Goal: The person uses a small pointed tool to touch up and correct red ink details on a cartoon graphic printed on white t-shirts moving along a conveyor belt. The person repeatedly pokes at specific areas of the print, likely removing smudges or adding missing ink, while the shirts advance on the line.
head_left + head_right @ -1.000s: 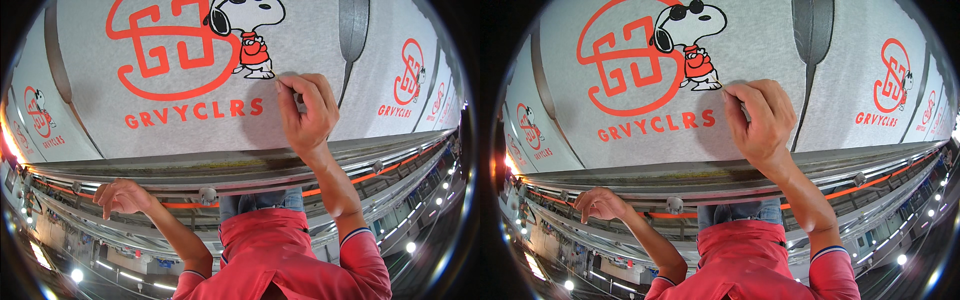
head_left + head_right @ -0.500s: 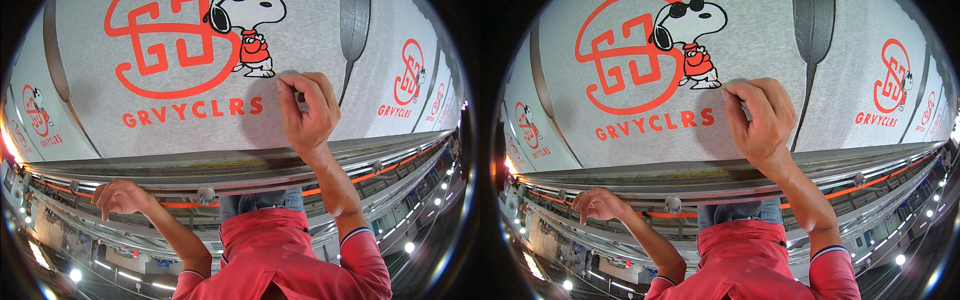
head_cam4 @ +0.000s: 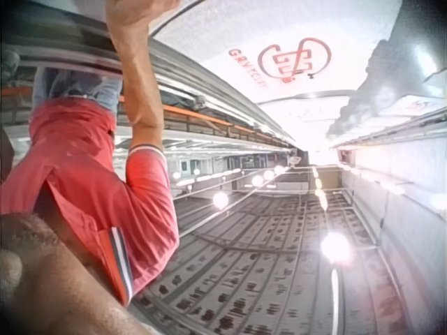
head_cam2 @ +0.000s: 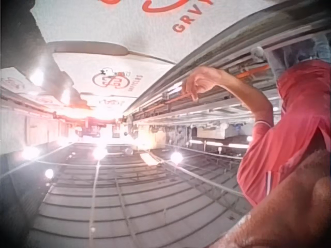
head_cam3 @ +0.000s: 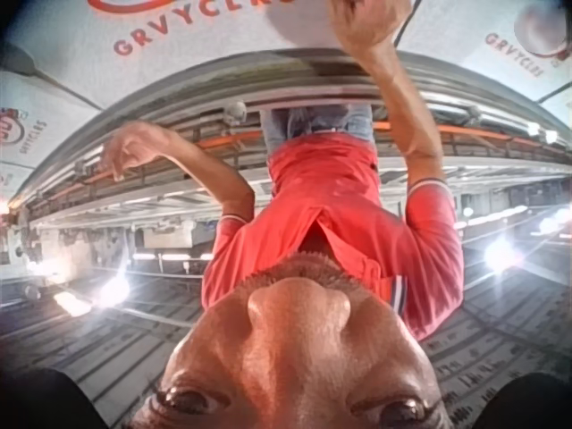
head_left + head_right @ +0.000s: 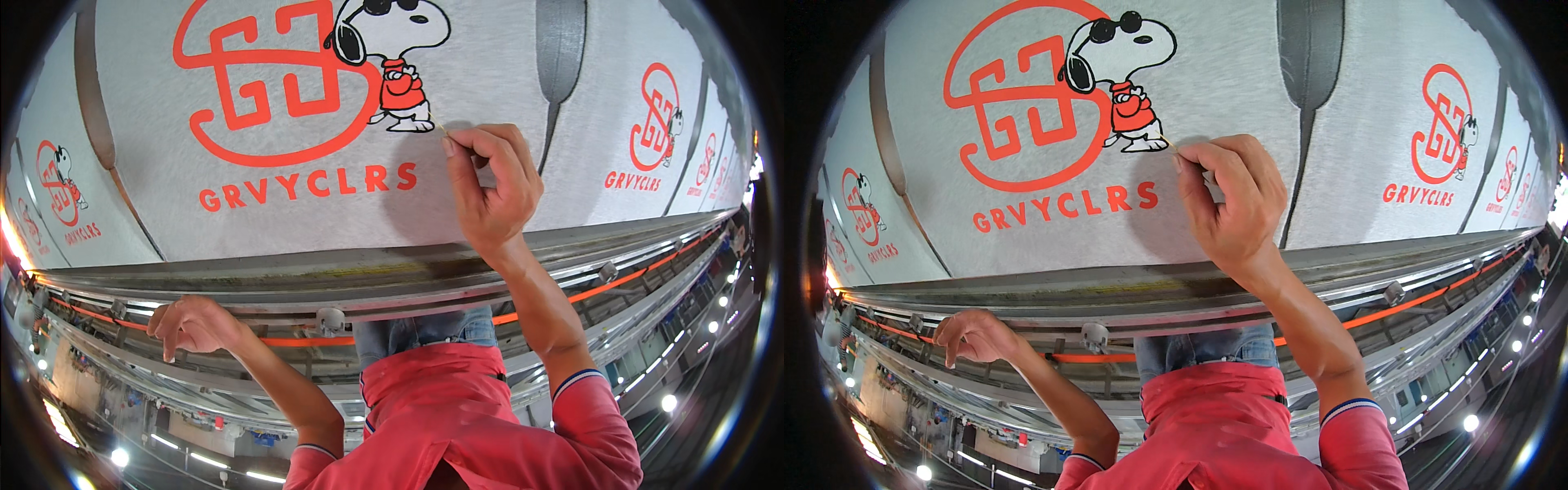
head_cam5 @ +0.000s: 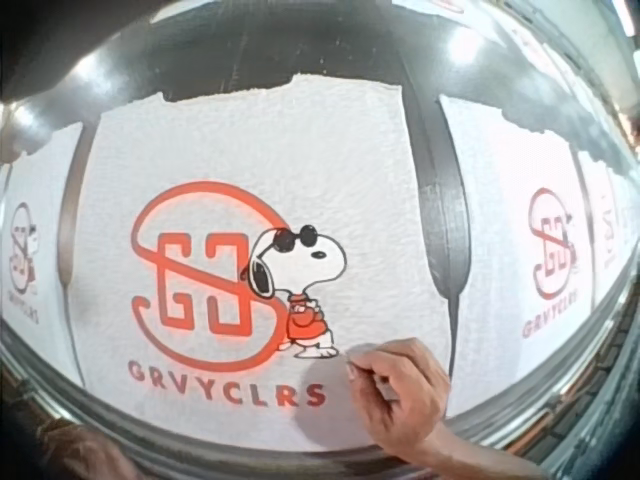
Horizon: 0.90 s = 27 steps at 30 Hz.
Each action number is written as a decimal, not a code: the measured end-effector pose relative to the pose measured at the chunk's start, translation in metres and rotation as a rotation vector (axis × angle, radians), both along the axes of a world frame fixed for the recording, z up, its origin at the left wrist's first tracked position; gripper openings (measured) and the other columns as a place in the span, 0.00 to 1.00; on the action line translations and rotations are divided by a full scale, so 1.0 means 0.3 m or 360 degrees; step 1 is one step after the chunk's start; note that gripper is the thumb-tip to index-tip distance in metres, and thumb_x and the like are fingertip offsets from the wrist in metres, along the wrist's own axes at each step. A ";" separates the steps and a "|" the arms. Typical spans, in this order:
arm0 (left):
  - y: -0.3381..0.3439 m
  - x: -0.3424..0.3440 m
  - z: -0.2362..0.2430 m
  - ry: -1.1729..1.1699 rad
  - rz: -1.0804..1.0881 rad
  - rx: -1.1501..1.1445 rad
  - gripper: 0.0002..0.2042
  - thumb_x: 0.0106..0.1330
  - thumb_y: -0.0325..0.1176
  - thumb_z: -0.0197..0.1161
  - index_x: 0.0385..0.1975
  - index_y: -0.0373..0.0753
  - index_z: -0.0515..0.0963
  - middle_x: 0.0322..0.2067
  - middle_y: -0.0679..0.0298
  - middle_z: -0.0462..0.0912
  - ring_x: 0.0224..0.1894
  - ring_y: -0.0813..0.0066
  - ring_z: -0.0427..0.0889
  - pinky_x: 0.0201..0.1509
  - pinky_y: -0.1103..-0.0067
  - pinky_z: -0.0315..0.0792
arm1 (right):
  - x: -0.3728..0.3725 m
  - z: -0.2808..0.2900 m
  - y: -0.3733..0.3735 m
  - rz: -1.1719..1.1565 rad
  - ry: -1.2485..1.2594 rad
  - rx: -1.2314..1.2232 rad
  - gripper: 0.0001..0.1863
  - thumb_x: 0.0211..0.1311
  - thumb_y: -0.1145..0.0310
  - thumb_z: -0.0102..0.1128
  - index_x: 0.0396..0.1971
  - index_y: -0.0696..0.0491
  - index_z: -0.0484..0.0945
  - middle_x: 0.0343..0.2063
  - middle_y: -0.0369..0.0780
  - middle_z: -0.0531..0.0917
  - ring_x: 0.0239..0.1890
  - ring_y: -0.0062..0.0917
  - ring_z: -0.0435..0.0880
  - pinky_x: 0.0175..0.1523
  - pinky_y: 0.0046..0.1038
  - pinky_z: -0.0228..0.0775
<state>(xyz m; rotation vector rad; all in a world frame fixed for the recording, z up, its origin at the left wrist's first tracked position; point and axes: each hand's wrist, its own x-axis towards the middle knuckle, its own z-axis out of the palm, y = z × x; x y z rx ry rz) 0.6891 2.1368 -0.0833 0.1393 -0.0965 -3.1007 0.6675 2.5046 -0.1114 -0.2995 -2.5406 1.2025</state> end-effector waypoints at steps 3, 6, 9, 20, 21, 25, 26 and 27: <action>-0.025 0.012 -0.009 0.0003 0.0003 -0.0079 0.11 0.68 0.32 0.53 0.43 0.34 0.77 0.25 0.71 0.86 0.50 0.75 0.78 0.68 0.64 0.52 | 0.015 0.009 0.022 -0.0033 0.0038 -0.0172 0.08 0.46 0.82 0.65 0.28 0.57 0.79 0.23 0.39 0.78 0.22 0.23 0.75 0.26 0.22 0.66; 0.001 0.015 0.004 0.0012 0.0168 -0.0234 0.11 0.69 0.33 0.52 0.41 0.33 0.78 0.25 0.70 0.86 0.50 0.74 0.79 0.67 0.64 0.55 | 0.022 0.030 0.042 -0.0031 0.0039 -0.0380 0.06 0.48 0.81 0.65 0.28 0.58 0.78 0.25 0.39 0.78 0.22 0.21 0.74 0.26 0.20 0.66; 0.129 0.020 0.033 0.0097 0.0025 -0.0029 0.11 0.68 0.33 0.52 0.40 0.33 0.78 0.25 0.70 0.86 0.49 0.76 0.79 0.66 0.71 0.59 | 0.052 0.094 0.092 -0.0041 0.0004 -0.0586 0.04 0.52 0.81 0.62 0.29 0.59 0.78 0.26 0.39 0.78 0.24 0.21 0.74 0.27 0.20 0.66; 0.936 0.199 0.137 0.0395 -0.0357 0.0026 0.18 0.50 0.26 0.66 0.44 0.45 0.77 0.30 0.72 0.84 0.46 0.81 0.78 0.65 0.67 0.58 | 0.442 0.242 0.784 0.0047 -0.0140 -0.0665 0.06 0.50 0.81 0.62 0.29 0.58 0.77 0.24 0.39 0.77 0.22 0.21 0.74 0.26 0.20 0.65; 0.996 0.194 0.140 0.0337 -0.0395 0.0072 0.18 0.51 0.26 0.65 0.45 0.45 0.76 0.29 0.73 0.84 0.46 0.82 0.77 0.65 0.67 0.57 | 0.469 0.256 0.843 0.0040 -0.0152 -0.0609 0.06 0.50 0.81 0.63 0.29 0.58 0.77 0.24 0.39 0.77 0.22 0.21 0.74 0.26 0.20 0.65; 1.245 0.238 0.129 0.0201 -0.0552 0.0060 0.14 0.61 0.27 0.58 0.47 0.42 0.74 0.26 0.75 0.84 0.49 0.80 0.76 0.67 0.64 0.53 | 0.579 0.280 1.067 -0.0046 -0.0121 -0.0550 0.07 0.51 0.82 0.62 0.30 0.59 0.77 0.24 0.39 0.78 0.23 0.20 0.74 0.26 0.19 0.65; 1.299 0.258 0.125 0.0191 -0.0596 0.0015 0.12 0.64 0.28 0.54 0.48 0.41 0.73 0.24 0.75 0.84 0.51 0.79 0.76 0.68 0.64 0.52 | 0.593 0.274 1.111 -0.0073 -0.0085 -0.0566 0.06 0.51 0.82 0.62 0.30 0.59 0.77 0.24 0.39 0.78 0.22 0.20 0.74 0.25 0.19 0.64; 1.336 0.286 0.097 0.0208 -0.0622 0.0017 0.13 0.65 0.28 0.55 0.50 0.41 0.72 0.25 0.75 0.84 0.54 0.78 0.74 0.69 0.62 0.50 | 0.614 0.268 1.162 -0.0117 -0.0066 -0.0574 0.06 0.51 0.82 0.62 0.30 0.59 0.78 0.24 0.39 0.77 0.22 0.19 0.73 0.25 0.19 0.64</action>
